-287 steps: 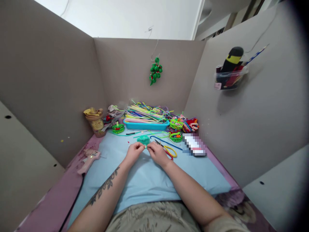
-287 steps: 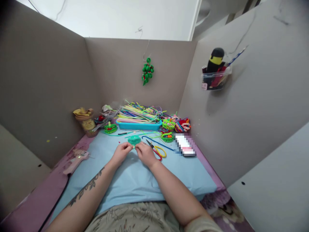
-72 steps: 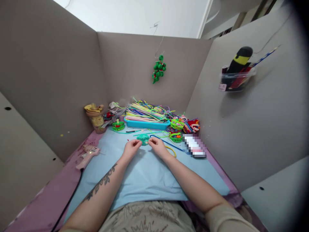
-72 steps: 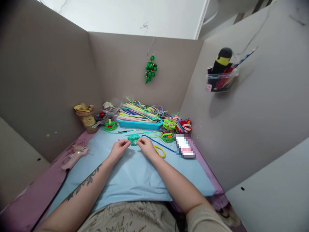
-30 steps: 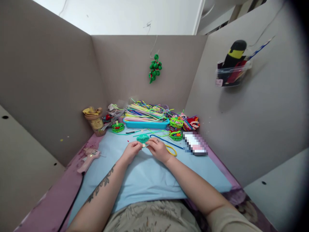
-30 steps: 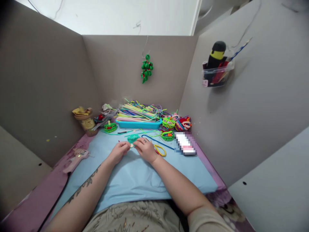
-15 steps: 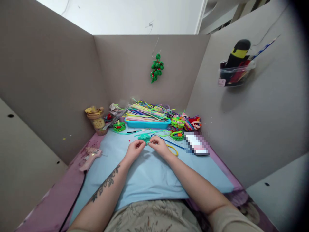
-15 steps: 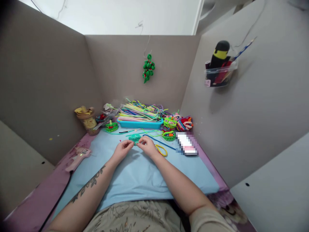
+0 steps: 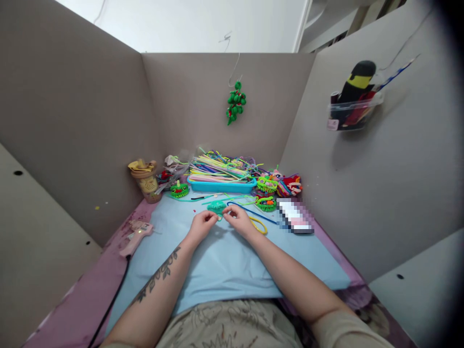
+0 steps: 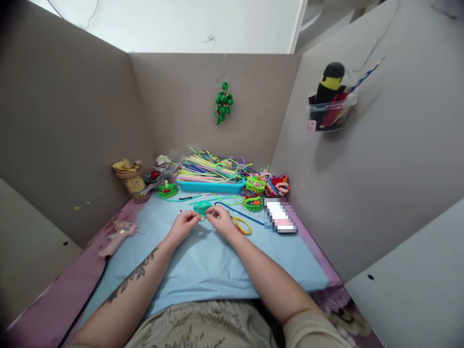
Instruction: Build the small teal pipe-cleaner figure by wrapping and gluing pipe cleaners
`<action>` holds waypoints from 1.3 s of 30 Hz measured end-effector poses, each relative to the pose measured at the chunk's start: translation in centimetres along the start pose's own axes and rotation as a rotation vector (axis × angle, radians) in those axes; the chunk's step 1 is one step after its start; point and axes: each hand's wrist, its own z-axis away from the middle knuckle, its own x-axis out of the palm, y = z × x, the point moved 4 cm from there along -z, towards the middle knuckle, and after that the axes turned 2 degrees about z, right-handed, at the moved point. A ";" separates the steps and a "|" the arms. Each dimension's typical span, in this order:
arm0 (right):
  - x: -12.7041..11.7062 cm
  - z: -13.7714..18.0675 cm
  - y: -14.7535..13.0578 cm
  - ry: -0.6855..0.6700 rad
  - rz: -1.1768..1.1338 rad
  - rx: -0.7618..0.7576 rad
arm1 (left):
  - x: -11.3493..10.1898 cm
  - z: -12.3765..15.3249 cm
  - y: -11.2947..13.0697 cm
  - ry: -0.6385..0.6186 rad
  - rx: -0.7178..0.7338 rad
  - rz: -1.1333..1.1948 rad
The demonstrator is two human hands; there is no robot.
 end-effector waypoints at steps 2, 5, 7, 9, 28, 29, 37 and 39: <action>-0.3 0.1 -0.7 0.045 0.062 -0.080 | 0.0 0.0 0.1 -0.006 -0.007 0.017; -0.2 0.4 -1.4 0.036 0.119 -0.148 | 0.0 0.1 0.3 -0.018 0.007 0.019; 0.0 0.6 -1.6 0.023 0.141 -0.170 | 0.1 0.1 0.3 -0.026 0.013 0.013; 0.2 0.6 -1.7 0.015 0.152 -0.183 | 0.2 0.1 0.3 -0.034 0.011 0.010; -0.8 0.1 0.5 0.135 0.106 -0.106 | -0.1 0.0 0.0 0.011 -0.042 0.098; -1.2 0.0 1.0 0.178 0.139 -0.100 | -0.3 -0.1 0.0 0.038 -0.053 0.106; -1.8 1.9 -6.2 0.145 0.123 -0.126 | -1.8 0.0 -0.1 0.211 -0.111 0.251; 0.0 4.4 -11.2 -0.114 -0.199 -0.167 | -1.8 0.1 0.1 0.205 -0.108 0.263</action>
